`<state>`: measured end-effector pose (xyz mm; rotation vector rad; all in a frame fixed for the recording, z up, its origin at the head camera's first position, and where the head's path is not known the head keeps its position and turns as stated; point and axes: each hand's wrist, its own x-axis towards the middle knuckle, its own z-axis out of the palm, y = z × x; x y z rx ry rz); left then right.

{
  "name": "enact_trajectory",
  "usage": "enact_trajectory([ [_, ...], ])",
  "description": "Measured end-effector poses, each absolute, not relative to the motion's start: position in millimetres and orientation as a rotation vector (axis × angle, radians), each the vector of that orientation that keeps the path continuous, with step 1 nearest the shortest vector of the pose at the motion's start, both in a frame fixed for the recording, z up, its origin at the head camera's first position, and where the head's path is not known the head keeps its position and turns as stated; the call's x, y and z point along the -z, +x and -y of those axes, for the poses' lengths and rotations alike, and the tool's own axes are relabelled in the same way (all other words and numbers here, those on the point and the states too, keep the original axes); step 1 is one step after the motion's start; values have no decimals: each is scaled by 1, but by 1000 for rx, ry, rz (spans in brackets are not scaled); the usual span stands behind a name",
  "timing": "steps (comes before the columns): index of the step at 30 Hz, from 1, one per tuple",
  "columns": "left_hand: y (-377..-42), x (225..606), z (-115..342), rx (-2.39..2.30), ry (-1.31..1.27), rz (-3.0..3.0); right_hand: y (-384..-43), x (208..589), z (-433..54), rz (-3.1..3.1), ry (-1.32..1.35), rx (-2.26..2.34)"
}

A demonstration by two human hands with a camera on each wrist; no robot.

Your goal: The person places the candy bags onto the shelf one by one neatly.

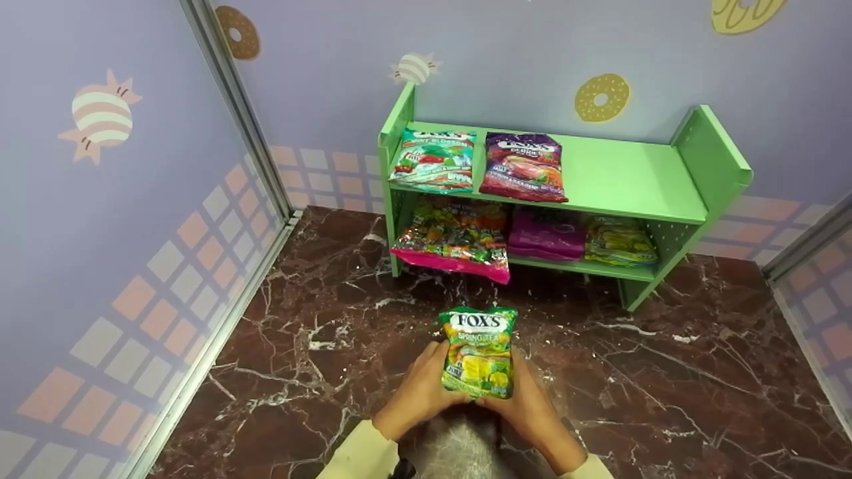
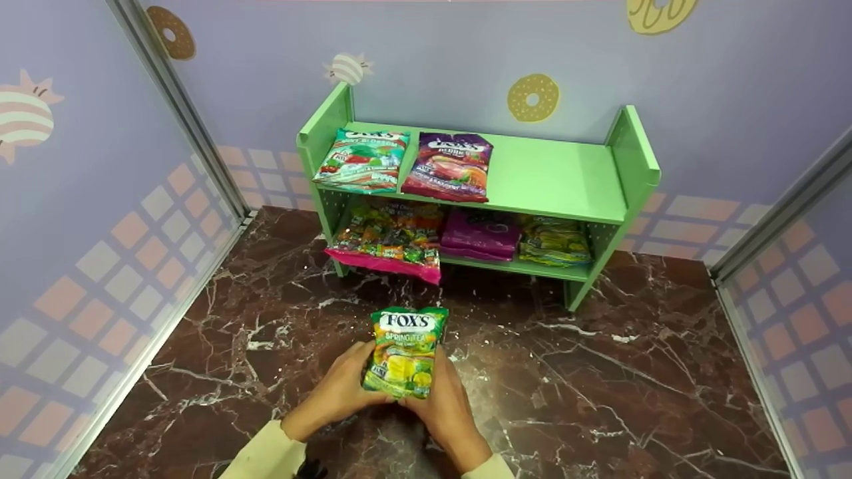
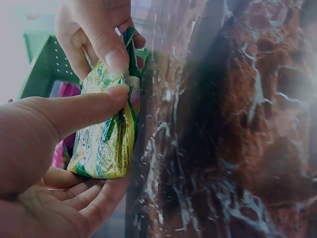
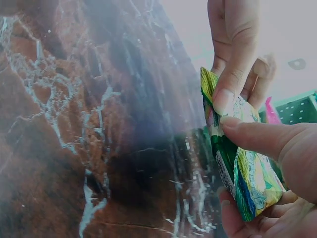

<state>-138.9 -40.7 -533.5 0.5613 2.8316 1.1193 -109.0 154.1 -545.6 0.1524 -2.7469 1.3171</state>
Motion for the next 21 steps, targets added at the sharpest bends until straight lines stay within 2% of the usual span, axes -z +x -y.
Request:
enact_trajectory([
  [21, -134, 489, 24, -975, 684, -2859, -99, 501, -171, 2764, 90, -1208],
])
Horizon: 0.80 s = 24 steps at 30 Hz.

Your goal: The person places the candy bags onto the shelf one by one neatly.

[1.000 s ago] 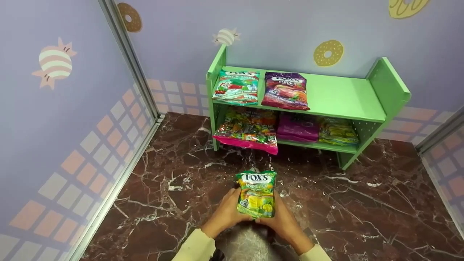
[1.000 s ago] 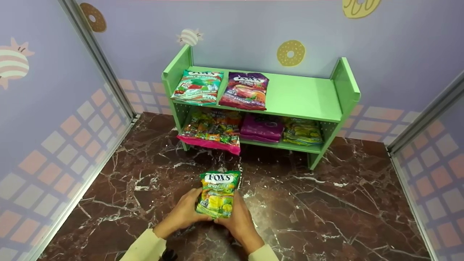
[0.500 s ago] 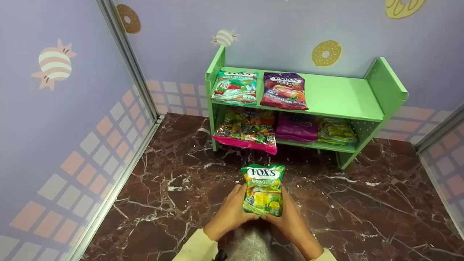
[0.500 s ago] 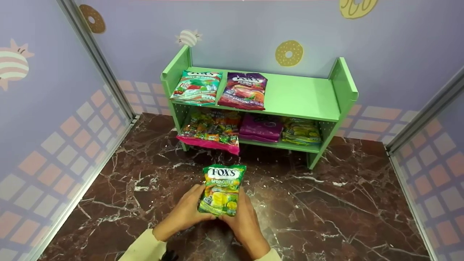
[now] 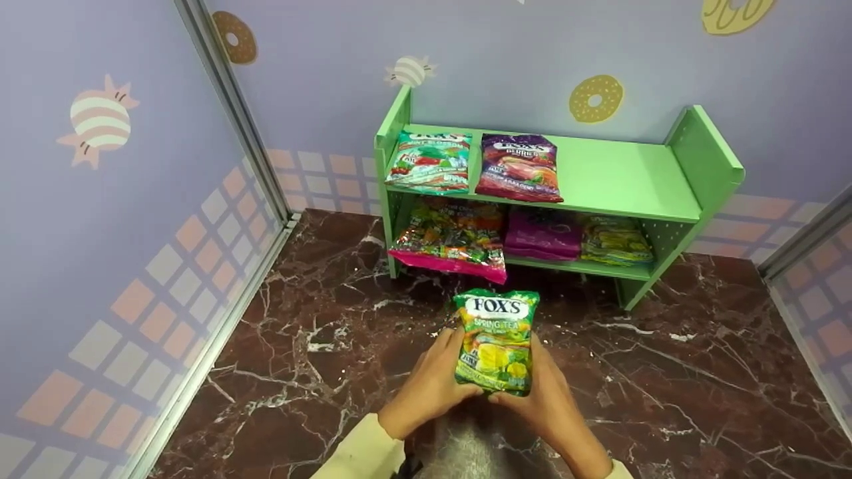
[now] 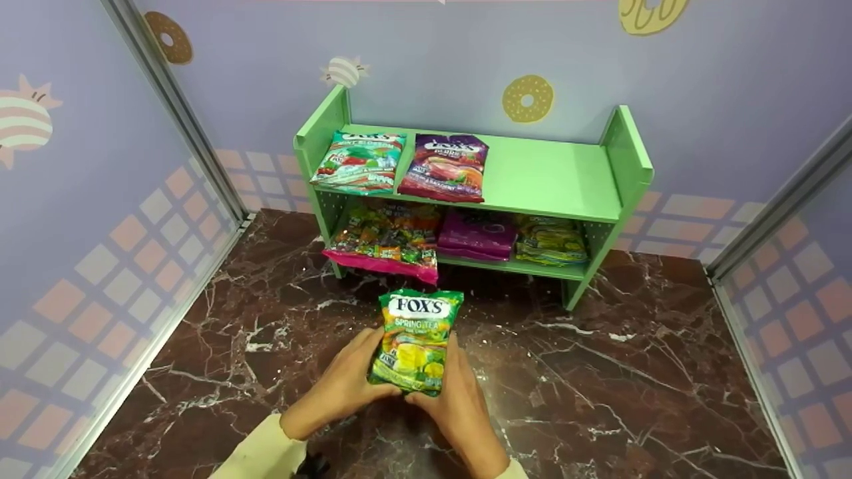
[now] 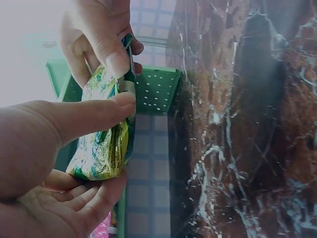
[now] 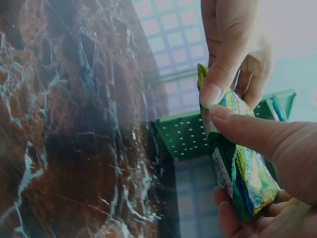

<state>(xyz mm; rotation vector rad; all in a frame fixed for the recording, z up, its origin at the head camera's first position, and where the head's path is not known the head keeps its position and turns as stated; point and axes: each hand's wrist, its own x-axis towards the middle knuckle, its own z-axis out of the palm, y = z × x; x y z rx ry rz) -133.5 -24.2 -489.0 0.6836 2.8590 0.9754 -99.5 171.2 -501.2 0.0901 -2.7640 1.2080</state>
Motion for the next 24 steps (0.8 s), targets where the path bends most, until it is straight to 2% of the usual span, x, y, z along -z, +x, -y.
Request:
enact_trajectory([
  [24, -148, 446, -16, -896, 955, -2953, -101, 455, -206, 2654, 46, -1050],
])
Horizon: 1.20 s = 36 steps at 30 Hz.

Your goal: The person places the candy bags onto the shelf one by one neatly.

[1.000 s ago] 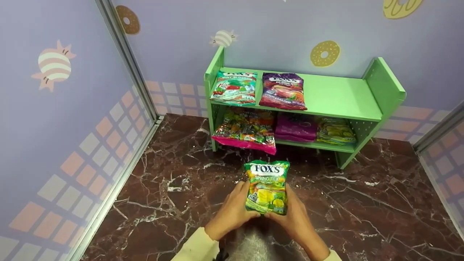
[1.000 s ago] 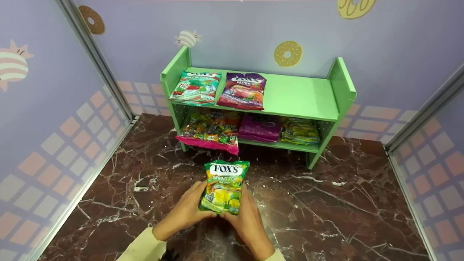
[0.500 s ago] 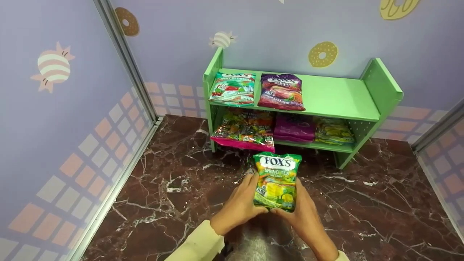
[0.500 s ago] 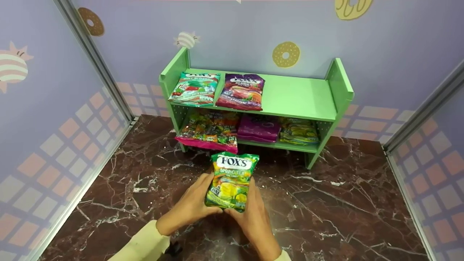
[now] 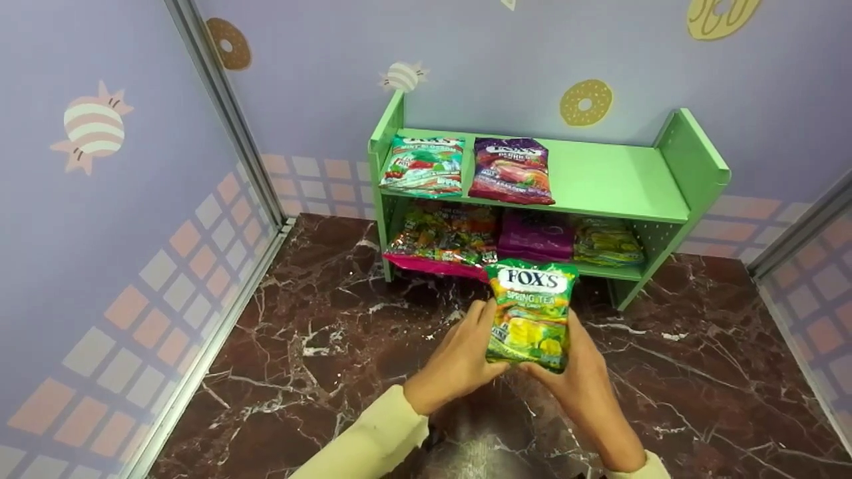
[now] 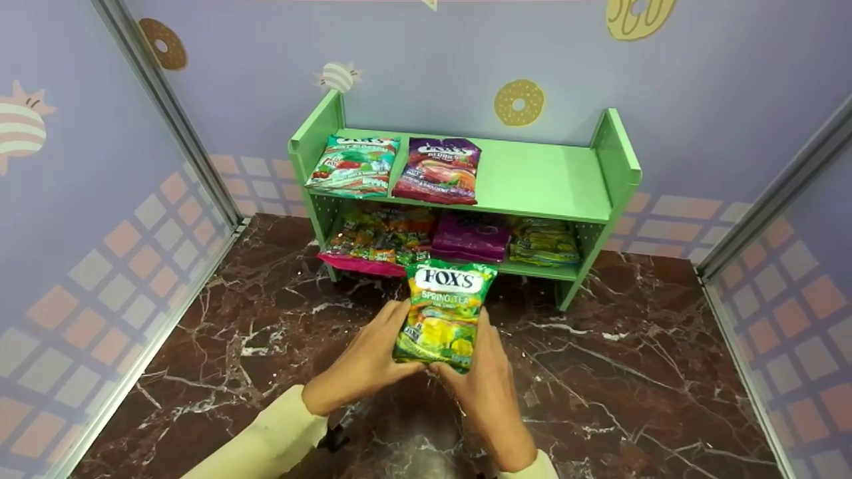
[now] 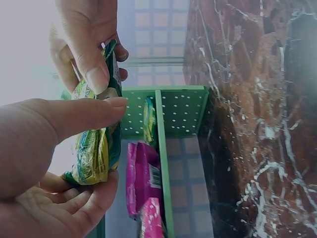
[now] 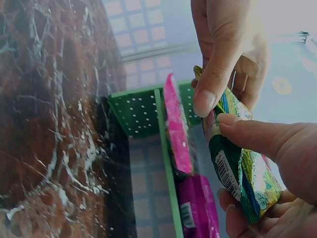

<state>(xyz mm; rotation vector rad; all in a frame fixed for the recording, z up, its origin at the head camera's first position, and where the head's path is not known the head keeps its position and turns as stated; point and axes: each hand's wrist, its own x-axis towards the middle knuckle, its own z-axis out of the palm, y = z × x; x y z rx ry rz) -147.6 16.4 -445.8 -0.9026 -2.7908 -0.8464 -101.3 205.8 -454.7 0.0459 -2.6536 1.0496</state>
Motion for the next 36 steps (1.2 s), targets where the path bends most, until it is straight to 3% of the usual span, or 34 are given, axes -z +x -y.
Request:
enact_trajectory([
  [23, -182, 398, -59, 678, -981, 2706, -124, 407, -241, 2557, -20, -938],
  [36, -217, 378, -85, 693, -964, 2733, -154, 386, -262, 2548, 2, -911],
])
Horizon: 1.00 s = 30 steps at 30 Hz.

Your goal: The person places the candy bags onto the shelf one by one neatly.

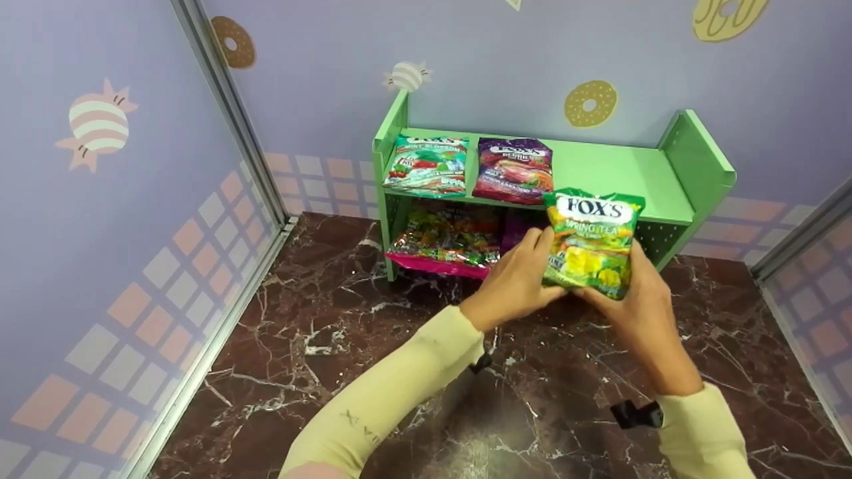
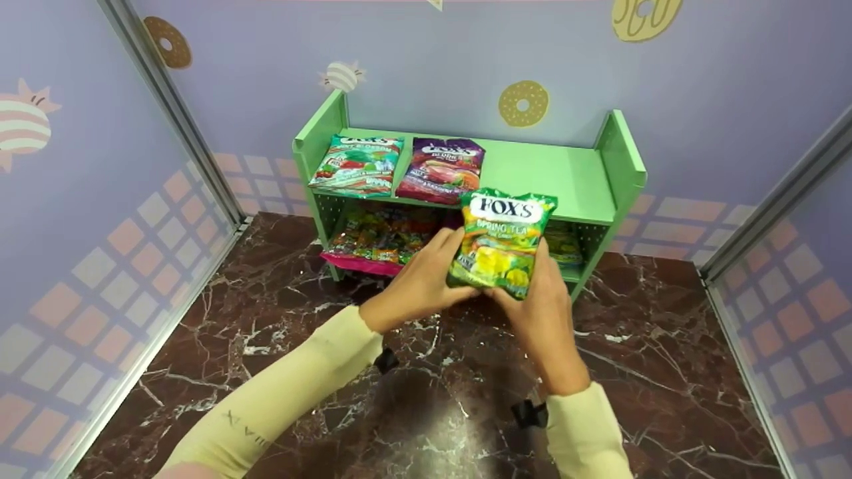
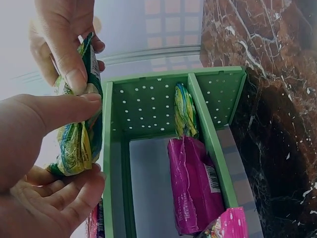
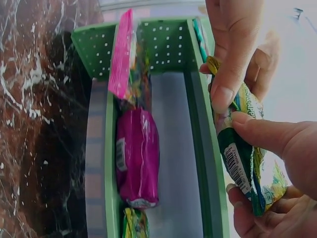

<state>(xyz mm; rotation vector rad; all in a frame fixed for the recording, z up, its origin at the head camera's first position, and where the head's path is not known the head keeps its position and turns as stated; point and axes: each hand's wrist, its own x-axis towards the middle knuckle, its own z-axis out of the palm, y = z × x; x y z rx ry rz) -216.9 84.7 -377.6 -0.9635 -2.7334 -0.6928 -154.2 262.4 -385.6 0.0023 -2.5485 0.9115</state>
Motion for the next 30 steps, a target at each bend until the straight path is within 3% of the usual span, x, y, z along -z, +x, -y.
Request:
enact_trajectory([
  [30, -256, 353, -138, 465, -787, 2703, -205, 356, -295, 2610, -73, -766],
])
